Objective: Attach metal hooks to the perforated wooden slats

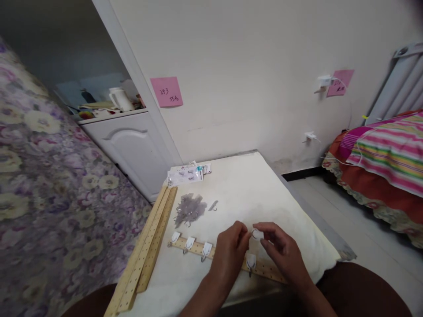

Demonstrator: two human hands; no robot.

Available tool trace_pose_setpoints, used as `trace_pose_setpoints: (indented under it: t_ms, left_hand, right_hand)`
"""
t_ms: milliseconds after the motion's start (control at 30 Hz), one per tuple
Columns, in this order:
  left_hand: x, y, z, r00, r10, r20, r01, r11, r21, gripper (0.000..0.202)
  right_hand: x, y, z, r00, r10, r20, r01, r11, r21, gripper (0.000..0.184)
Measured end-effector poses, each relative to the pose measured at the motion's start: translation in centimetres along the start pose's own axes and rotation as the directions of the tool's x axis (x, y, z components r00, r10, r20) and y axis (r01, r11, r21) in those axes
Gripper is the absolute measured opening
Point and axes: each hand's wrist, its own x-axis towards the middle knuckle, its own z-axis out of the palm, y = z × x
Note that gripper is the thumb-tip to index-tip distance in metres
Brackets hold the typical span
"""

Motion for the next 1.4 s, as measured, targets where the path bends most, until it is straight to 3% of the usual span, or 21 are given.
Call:
trace_pose_setpoints:
  t_ms: [167,400,467,533,600,667,867,967,1167,1400]
  left_hand:
    - [-1.5,0.2,0.8,0.998,-0.053,0.027,0.056,0.992,-0.112,0.011]
    - [-3.7,-0.9,3.9,0.981,-0.194,0.028,0.194,0.939,-0.283,0.006]
    - [-4.4,-1.2,5.2,0.971,-0.234,0.042,0.232,0.898,-0.374,0.006]
    - [-5.2,-1.3,6.5,0.957,-0.267,0.113,0.285,0.793,-0.539,0.007]
    - [-6.0,-1.3,7.8,0.926,-0.303,0.224,0.372,0.640,-0.672,0.014]
    - [-6.9,-1.4,8.9,0.872,-0.337,0.356,0.487,0.518,-0.704,0.024]
    - [-7.9,-2.4,11.1,0.707,-0.376,0.599,0.706,0.425,-0.567,0.044]
    - [-7.6,-2.9,11.7,0.663,-0.372,0.650,0.749,0.345,-0.566,0.055]
    - [-7.4,-3.6,12.4,0.670,-0.318,0.671,0.740,0.210,-0.639,0.060]
    - [-7.4,-3.8,12.7,0.675,-0.313,0.669,0.726,0.115,-0.678,0.065]
  right_hand:
    - [0.2,0.0,-0.8,0.990,0.110,0.094,-0.124,0.979,0.161,0.020]
    - [0.2,0.7,-2.3,0.943,0.230,0.240,-0.271,0.950,0.155,0.020]
    - [0.1,1.1,-2.9,0.917,0.254,0.309,-0.307,0.942,0.138,0.020]
    - [0.0,1.5,-3.5,0.886,0.273,0.374,-0.338,0.934,0.120,0.017]
    - [-0.2,2.1,-4.1,0.870,0.291,0.398,-0.355,0.930,0.095,0.013]
    - [-0.4,2.8,-4.7,0.867,0.321,0.382,-0.370,0.927,0.060,0.010]
    - [-1.0,4.4,-5.5,0.871,0.367,0.326,-0.376,0.926,-0.038,0.008]
    - [-1.2,4.8,-5.4,0.874,0.380,0.304,-0.375,0.924,-0.077,0.005]
    - [-1.1,4.5,-5.1,0.875,0.384,0.294,-0.374,0.923,-0.093,0.004]
    - [-1.3,4.7,-5.2,0.866,0.401,0.297,-0.375,0.916,-0.144,0.003]
